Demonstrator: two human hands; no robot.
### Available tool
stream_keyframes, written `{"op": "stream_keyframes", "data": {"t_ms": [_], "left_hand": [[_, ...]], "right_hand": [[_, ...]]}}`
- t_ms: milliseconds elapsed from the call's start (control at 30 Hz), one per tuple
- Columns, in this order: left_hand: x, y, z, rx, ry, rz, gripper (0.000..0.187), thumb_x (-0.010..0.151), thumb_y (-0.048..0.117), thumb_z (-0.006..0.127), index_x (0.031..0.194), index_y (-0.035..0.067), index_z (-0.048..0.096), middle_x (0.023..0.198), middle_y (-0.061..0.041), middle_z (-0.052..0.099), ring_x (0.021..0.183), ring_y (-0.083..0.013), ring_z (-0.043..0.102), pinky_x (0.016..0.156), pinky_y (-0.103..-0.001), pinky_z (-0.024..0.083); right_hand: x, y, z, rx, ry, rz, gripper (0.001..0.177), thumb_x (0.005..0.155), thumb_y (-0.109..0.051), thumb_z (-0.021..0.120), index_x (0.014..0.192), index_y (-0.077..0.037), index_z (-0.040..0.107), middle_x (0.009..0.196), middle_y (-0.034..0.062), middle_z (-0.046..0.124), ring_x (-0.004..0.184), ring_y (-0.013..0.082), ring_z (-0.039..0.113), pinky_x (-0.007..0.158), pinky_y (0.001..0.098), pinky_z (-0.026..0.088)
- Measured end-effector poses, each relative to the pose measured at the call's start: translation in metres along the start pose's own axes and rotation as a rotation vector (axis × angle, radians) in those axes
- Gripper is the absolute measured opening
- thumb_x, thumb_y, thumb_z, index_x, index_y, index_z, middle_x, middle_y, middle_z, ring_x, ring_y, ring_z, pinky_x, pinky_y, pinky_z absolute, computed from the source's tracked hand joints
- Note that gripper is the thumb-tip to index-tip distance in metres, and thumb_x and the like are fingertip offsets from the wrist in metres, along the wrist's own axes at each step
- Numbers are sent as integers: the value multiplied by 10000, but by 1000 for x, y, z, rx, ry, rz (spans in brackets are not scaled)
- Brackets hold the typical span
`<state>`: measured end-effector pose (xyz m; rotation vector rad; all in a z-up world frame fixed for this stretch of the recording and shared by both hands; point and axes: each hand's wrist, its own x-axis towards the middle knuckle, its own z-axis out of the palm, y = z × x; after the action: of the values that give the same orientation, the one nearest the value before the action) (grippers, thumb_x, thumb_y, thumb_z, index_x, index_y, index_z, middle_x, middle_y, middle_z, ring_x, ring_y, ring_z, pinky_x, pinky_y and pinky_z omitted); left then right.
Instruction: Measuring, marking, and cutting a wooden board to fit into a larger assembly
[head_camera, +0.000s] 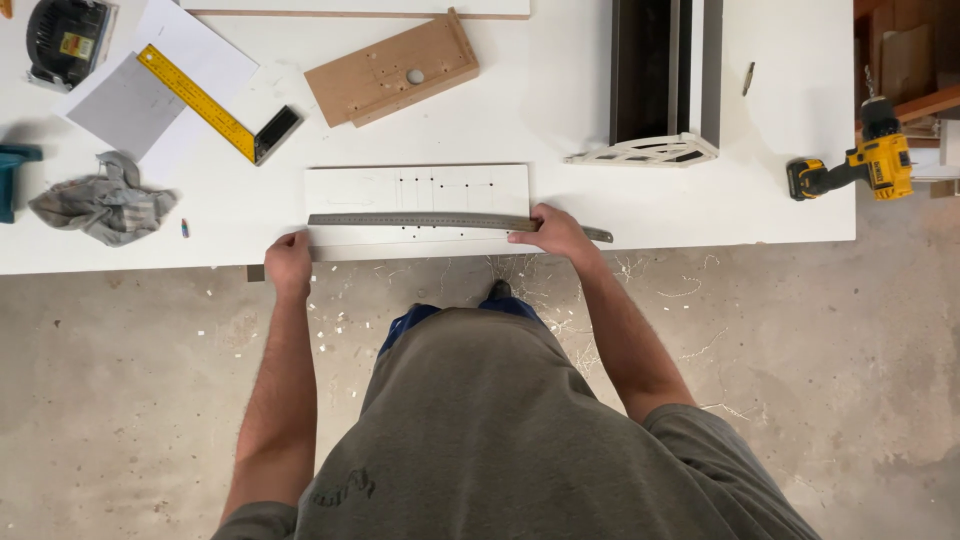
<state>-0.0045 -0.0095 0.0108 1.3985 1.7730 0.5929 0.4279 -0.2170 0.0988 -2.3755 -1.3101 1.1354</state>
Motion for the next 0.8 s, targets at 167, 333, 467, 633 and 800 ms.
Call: {"op": "stream_keyframes", "data": {"t_ms": [167,333,467,633,800], "left_hand": [[3,7,4,32,-26,45,274,993,230,690,1155,23,769,1036,-230,742,1007,-400,713,801,-479,582],[12,-18,13,4,-14,22,309,904,232,782,1135,28,767,1008,-200,742,977,-367,721,809,-461,583],[-22,-10,2,-38,-33,-18,335,912,230,787,1164,14,747,1040,-210,734,1022,-372,707,829,-486,565],[-64,-36,21,-34,181,107,146,998,212,728,1021,69,749,914,-179,745,929,-354,729,808,-453,532],[-154,134,8,-379,-325,130,293,1061,305,615,1199,66,714,1064,-164,763,1045,-246,689,936,-407,487]], "right_hand": [[29,44,44,41,110,34,754,763,-651,841,1282,-140,641,1214,157,714,1205,376,659,1000,485,529],[14,35,44,123,233,-19,587,821,-582,847,1235,-185,719,1090,101,693,1110,340,698,943,435,560],[12,44,42,132,235,11,612,809,-560,864,1274,-190,722,1124,86,701,1125,301,700,952,404,561],[-9,40,37,372,302,-88,402,790,-349,923,1071,-108,766,990,122,697,1021,282,699,890,393,531],[-39,-36,65,558,168,-213,347,885,-304,858,1147,-103,752,1035,130,706,1053,300,688,948,440,529]]}}
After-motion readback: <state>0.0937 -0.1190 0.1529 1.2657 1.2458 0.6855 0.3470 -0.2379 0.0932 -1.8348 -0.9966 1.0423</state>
